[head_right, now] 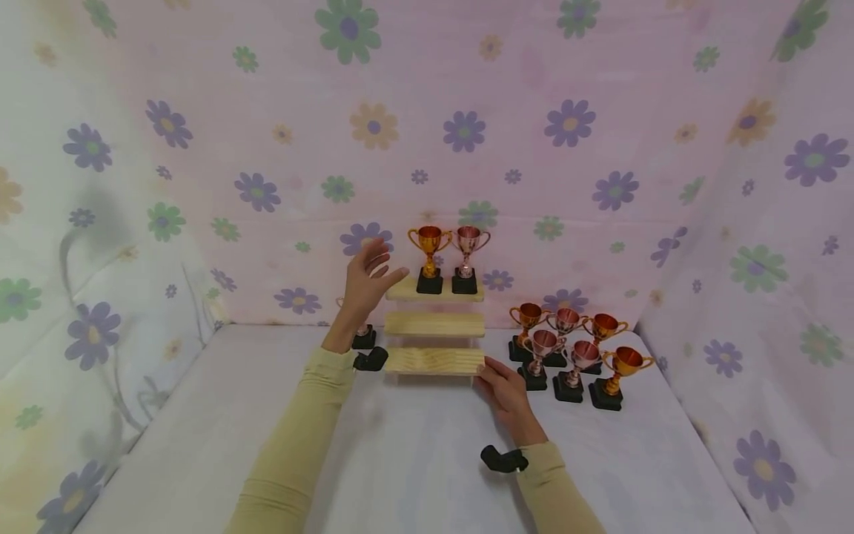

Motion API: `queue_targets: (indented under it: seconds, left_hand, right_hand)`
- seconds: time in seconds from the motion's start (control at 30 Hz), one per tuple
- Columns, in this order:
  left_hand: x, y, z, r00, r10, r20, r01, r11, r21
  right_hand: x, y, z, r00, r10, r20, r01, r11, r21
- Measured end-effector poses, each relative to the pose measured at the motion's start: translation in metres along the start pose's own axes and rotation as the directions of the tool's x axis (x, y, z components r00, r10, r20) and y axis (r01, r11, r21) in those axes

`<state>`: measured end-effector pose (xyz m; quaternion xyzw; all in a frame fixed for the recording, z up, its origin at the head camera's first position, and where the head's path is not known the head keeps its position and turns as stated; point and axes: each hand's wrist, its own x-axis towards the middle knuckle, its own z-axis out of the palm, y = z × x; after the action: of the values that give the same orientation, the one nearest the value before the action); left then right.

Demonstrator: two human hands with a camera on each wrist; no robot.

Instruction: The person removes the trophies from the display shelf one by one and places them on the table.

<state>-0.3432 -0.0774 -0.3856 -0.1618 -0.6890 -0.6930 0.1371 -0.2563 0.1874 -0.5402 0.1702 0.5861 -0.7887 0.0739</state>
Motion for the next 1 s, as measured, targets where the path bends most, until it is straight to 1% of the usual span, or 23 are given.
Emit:
queue_targets:
  seconds: [0.13,0.3,0.43,0.57,0.7,0.83,1.0]
  left_hand:
    - [0.012,0.003,0.01,0.998,-0.045,0.039,0.043,0.998,0.044]
    - [0.023,0.003,0.024,0.995,-0.071,0.066,0.068,0.996,0.051]
    - [0.031,0.0,0.033,0.993,-0.092,0.07,0.09,0.996,0.026]
    - [0.039,-0.001,0.038,0.992,-0.106,0.073,0.107,0.994,-0.017]
    - [0.044,-0.001,0.043,0.988,-0.137,0.079,0.14,0.99,-0.033]
    - [0.046,-0.002,0.047,0.984,-0.165,0.066,0.167,0.986,-0.024]
    - [0.047,-0.006,0.051,0.986,-0.157,0.052,0.158,0.987,-0.015]
  right_hand:
    - [0.0,0.0,-0.001,1.0,-0.008,0.001,0.008,1.0,0.004]
    - [0.0,0.0,-0.003,1.0,-0.012,-0.005,0.012,1.0,0.01]
    - [0.001,0.0,-0.001,1.0,-0.02,-0.013,0.02,1.0,0.013]
    - [0.001,0.001,0.001,1.0,-0.028,-0.011,0.028,1.0,0.004]
    - [0.002,0.002,0.002,0.999,-0.028,-0.022,0.028,1.0,0.011]
    - [0.002,0.003,0.001,0.999,-0.018,-0.03,0.018,1.0,0.008]
    - [0.002,0.002,0.0,0.999,-0.013,-0.031,0.013,1.0,0.008]
